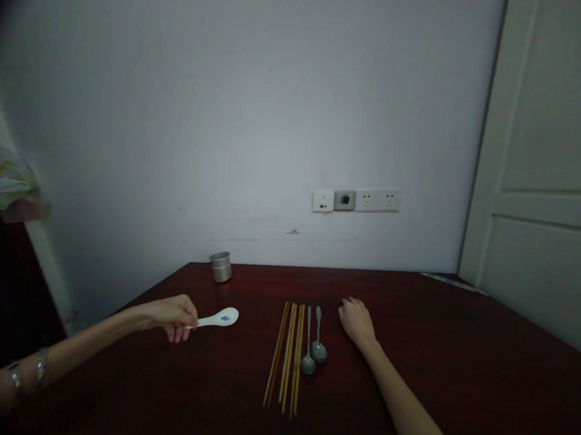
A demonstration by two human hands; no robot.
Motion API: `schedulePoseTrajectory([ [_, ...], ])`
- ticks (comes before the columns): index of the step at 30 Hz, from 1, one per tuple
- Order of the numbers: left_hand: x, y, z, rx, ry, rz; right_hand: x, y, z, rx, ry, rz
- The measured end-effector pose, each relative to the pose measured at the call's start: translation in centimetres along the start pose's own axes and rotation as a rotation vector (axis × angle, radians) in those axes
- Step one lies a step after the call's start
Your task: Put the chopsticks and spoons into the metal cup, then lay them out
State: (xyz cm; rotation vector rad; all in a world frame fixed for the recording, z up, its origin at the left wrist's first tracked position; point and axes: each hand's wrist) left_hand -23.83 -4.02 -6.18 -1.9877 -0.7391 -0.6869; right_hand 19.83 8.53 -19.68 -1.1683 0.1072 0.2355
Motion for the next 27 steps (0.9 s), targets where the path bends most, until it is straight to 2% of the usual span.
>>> schedulePoseTrajectory([
  [6, 5.8, -1.2, 0.5, 0.177, 0.179, 0.146, -0.1, -0.2, 0.0, 0.012, -0.011, -0.008],
  [11, 11.3, -0.3, 1.7, 0.342, 0.398, 0.136, -0.3, -0.5, -0.1, 0.012, 0.008, -0.006],
  [14, 13.9, 1.2, 2.7, 0.376, 0.568, 0.068, -0.4, -0.6, -0.2, 0.018, 0.003, -0.006],
  [18, 16.4, 4.0, 4.4, 0.336, 0.733, -0.046, -0.6, -0.8, -0.2, 0.013, 0.012, -0.015],
  [22, 17.7, 6.8, 6.6, 0.274, 0.771, -0.186, -0.8, -1.1, -0.3, -0.006, 0.025, -0.027],
  [27, 17.9, 9.6, 9.5, 0.241, 0.809, -0.344, -1.1, -1.6, -0.2, -0.006, 0.044, -0.02],
])
Point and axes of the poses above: each hand's wrist, its own z-axis towards the middle knuckle, its own y-axis out of the palm, x = y × z
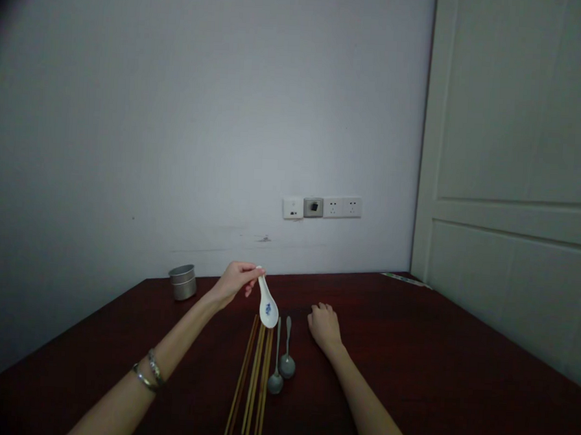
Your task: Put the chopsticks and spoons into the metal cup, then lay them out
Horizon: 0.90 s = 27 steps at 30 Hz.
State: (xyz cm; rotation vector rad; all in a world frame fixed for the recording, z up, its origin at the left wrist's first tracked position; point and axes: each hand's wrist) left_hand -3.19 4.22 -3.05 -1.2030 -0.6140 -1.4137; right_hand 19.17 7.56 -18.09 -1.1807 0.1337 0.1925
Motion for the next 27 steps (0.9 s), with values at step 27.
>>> schedulePoseTrajectory([
  [27, -1.8, 1.2, 0.1, 0.016, -0.02, 0.05, -7.7, -11.1, 0.6, -0.356, -0.227, 1.03],
])
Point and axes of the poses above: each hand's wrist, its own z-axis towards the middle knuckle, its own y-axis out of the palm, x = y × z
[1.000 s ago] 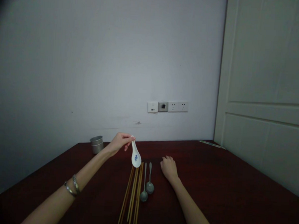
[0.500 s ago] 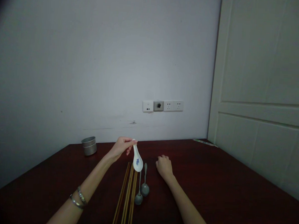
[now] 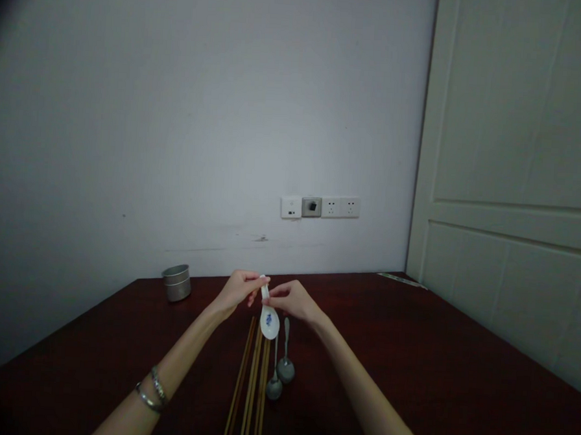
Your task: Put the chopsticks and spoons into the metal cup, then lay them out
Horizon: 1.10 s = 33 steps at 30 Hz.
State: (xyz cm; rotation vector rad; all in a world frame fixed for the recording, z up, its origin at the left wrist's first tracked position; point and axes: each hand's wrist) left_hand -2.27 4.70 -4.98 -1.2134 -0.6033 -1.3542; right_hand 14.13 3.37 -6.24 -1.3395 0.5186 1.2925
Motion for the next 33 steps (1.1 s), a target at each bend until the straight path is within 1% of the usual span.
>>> schedulePoseTrajectory([
  [3, -0.1, 0.2, -0.1, -0.006, -0.011, -0.003, 0.4, 0.5, 0.2, 0.041, -0.022, -0.049],
  [5, -0.2, 0.3, -0.2, -0.02, -0.016, -0.017, 0.7, 0.4, 0.3, 0.054, -0.015, -0.065],
  [8, -0.4, 0.3, -0.1, -0.058, -0.038, -0.047, 1.4, -0.5, 0.4, 0.039, 0.019, -0.08],
  [10, -0.9, 0.0, 0.1, -0.062, -0.063, -0.063, 2.1, -1.3, 0.4, 0.031, 0.061, -0.092],
  [12, -1.8, -0.5, 0.5, -0.022, -0.08, -0.081, 3.1, -2.1, 0.3, 0.035, 0.138, -0.089],
  [14, -3.4, -1.4, 0.8, 0.05, -0.099, -0.109, 4.4, -2.8, 0.3, 0.047, 0.249, -0.067],
  [17, -6.3, -2.8, 1.2, 0.171, -0.149, -0.148, 6.6, -3.4, 0.1, 0.065, 0.41, -0.029],
  [20, -9.1, -4.0, 1.2, 0.269, -0.206, -0.175, 8.6, -3.4, 0.0, 0.068, 0.513, 0.009],
  [22, -10.6, -4.4, 1.2, 0.31, -0.228, -0.195, 9.7, -3.3, 0.0, 0.06, 0.545, 0.023],
  [25, -11.9, -4.8, 1.1, 0.338, -0.243, -0.21, 10.5, -3.0, -0.1, 0.043, 0.557, 0.034],
  [33, -13.2, -4.8, 0.8, 0.353, -0.271, -0.205, 10.5, -2.4, -0.2, 0.021, 0.562, 0.032],
])
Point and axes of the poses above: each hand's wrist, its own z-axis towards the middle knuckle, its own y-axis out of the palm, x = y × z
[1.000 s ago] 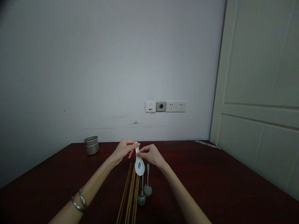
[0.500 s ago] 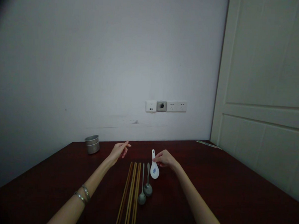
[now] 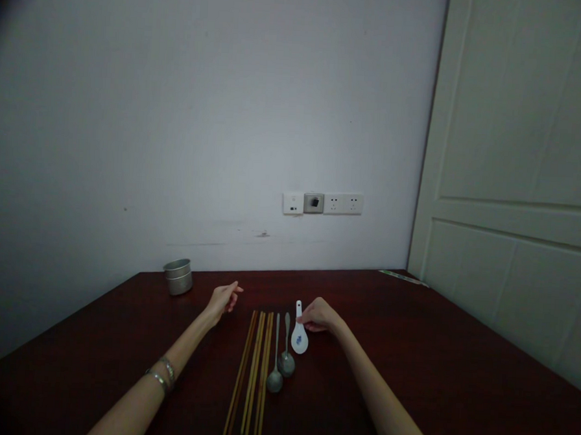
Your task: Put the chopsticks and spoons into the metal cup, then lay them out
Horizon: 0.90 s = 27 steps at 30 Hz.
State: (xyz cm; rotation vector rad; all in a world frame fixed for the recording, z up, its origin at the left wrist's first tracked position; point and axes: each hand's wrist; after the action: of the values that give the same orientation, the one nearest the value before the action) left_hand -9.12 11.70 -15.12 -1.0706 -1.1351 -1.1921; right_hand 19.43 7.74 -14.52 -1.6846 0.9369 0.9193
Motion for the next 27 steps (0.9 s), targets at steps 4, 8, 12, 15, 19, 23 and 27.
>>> schedulePoseTrajectory([
  [4, -1.0, -0.4, 0.2, 0.01, -0.024, 0.006, -0.2, 0.2, -0.2, 0.008, 0.011, -0.034],
  [8, -2.0, -0.8, 0.4, 0.024, -0.025, 0.021, -0.5, 0.2, -0.5, 0.016, 0.0, -0.068],
  [12, -2.3, -1.0, 0.4, 0.008, -0.001, 0.018, -0.2, 0.1, -0.3, -0.007, 0.02, -0.057],
  [15, -2.2, -1.0, 0.2, -0.002, 0.01, 0.027, 0.1, 0.0, 0.1, -0.019, 0.034, -0.042],
  [19, -2.2, -1.0, 0.1, -0.003, 0.015, 0.053, 0.3, -0.2, 0.1, -0.043, 0.029, -0.031],
  [23, -2.3, -1.1, 0.1, -0.006, 0.016, 0.073, -0.1, -0.4, -0.5, -0.072, 0.028, -0.034],
  [27, -2.3, -1.1, 0.1, 0.0, 0.014, 0.07, -0.8, -1.0, -0.9, 0.004, 0.032, -0.091],
])
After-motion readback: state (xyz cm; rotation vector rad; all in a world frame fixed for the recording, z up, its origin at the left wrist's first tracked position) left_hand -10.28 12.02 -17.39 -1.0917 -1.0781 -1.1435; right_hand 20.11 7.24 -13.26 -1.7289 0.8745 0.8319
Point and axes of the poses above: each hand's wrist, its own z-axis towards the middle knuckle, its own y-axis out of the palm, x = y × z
